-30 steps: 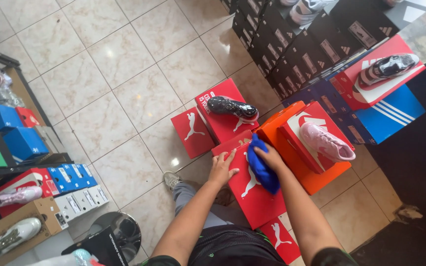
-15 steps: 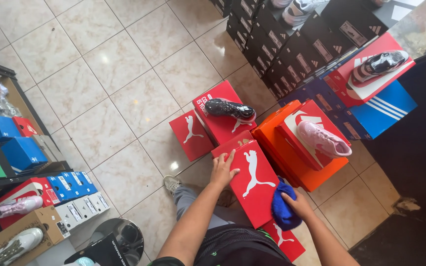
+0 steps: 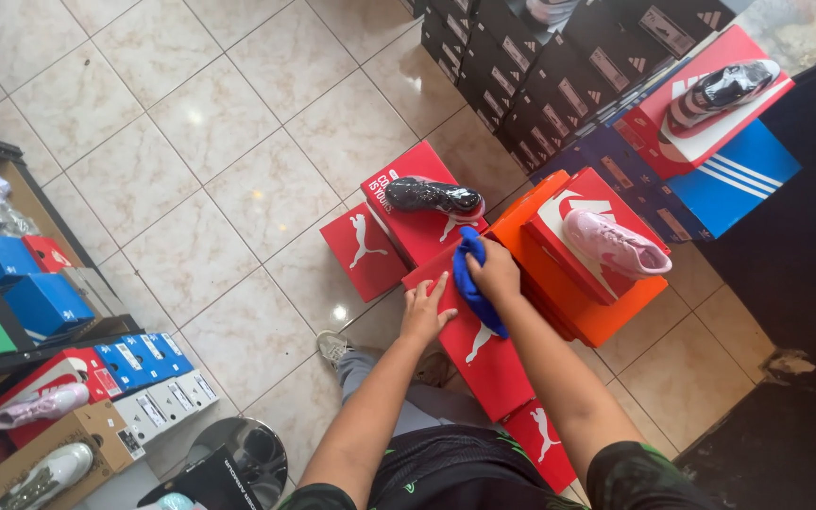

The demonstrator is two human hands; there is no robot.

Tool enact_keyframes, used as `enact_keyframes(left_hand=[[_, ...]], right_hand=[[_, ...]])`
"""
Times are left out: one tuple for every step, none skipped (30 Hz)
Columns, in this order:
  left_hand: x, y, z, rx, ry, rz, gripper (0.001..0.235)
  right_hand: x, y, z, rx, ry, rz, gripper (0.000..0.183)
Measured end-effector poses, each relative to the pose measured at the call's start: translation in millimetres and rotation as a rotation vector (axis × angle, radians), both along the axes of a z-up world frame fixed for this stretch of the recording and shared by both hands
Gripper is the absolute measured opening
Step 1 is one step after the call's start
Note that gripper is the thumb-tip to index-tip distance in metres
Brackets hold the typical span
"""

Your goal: Cleaning and organizing shoe boxes in a storage area using a cloth.

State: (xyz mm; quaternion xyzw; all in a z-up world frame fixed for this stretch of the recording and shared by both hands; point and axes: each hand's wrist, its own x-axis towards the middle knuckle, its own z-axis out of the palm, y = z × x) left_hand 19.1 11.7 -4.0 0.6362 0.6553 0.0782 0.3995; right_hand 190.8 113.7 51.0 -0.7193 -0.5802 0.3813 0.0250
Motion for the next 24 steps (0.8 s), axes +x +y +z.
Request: enact_keyframes(left_hand=[[-2, 0, 1, 0.001, -0.005, 0.004, 0.087], [-5, -1, 1, 0.003, -0.010, 0.008, 0.088], [-5, 0, 7, 0.005, -0.009, 0.005, 0.088], [-6, 0, 12, 0.012, -0.013, 0.005, 0.088], [-7, -3, 19, 0.015, -0.019, 0.006, 0.087], [-9, -2, 17, 0.013, -0.020, 0.004, 0.087], [-7, -1, 14, 0.032, -0.031, 0.008, 0.087], [-6, 0, 11, 0.052, -0.043, 0.012, 0.087], [-5, 0, 13, 0.051, -0.047, 0.009, 0.087], [-5, -1, 15, 0.057, -0.054, 0.004, 0.087], [-4, 0, 17, 0.065, -0.058, 0.001, 0.087], [-5, 3, 3, 0.065, -0.059, -0.003, 0.087], [-6, 2, -9, 0.095, -0.077, -0.018, 0.085], [-6, 1, -22, 0.125, -0.095, -0.034, 0.083], [-7, 0, -16, 0.114, -0.096, -0.044, 0.083], [-7, 1, -10, 0.199, -0.149, 0.036, 0.073], [-8, 4, -4, 0.285, -0.203, 0.112, 0.065], [1, 3, 16, 0.277, -0.206, 0.098, 0.065], [10, 2, 36, 0.430, -0.099, -0.073, 0.066], [18, 1, 55, 0.582, 0.007, -0.245, 0.068], [27, -10, 43, 0.575, 0.003, -0.255, 0.068], [35, -22, 32, 0.578, 0.039, -0.421, 0.067], [45, -31, 19, 0.583, 0.077, -0.582, 0.067], [42, -30, 17, 0.580, 0.073, -0.586, 0.067]], right_hand=[[-5, -13, -8, 0.317, -0.137, 0.127, 0.052], [-10, -26, -17, 0.634, -0.278, 0.252, 0.049], [-5, -43, -17, 0.636, -0.278, 0.249, 0.049], [-1, -60, -18, 0.675, -0.303, 0.297, 0.056], [2, -80, -17, 0.709, -0.328, 0.347, 0.062], [7, -95, -17, 0.706, -0.329, 0.346, 0.062], [14, -110, -18, 0.657, -0.322, 0.361, 0.066], [21, -126, -19, 0.607, -0.316, 0.377, 0.069], [22, -135, -19, 0.604, -0.321, 0.375, 0.069], [23, -144, -18, 0.504, -0.258, 0.344, 0.073], [24, -151, -18, 0.405, -0.193, 0.312, 0.077], [26, -145, -17, 0.405, -0.195, 0.310, 0.077], [27, -144, -14, 0.426, 0.053, 0.248, 0.068], [29, -142, -12, 0.445, 0.300, 0.182, 0.060], [30, -142, -8, 0.436, 0.298, 0.170, 0.060], [33, -141, -5, 0.571, 0.285, 0.083, 0.055], [35, -139, -2, 0.709, 0.266, -0.008, 0.052], [43, -142, -10, 0.705, 0.259, -0.023, 0.052], [50, -145, -18, 0.737, 0.160, -0.046, 0.052], [57, -149, -26, 0.766, 0.059, -0.068, 0.053], [59, -155, -32, 0.760, 0.055, -0.077, 0.053], [60, -161, -39, 0.714, -0.015, -0.073, 0.057], [63, -163, -46, 0.671, -0.083, -0.064, 0.062], [60, -163, -49, 0.667, -0.086, -0.068, 0.062]])
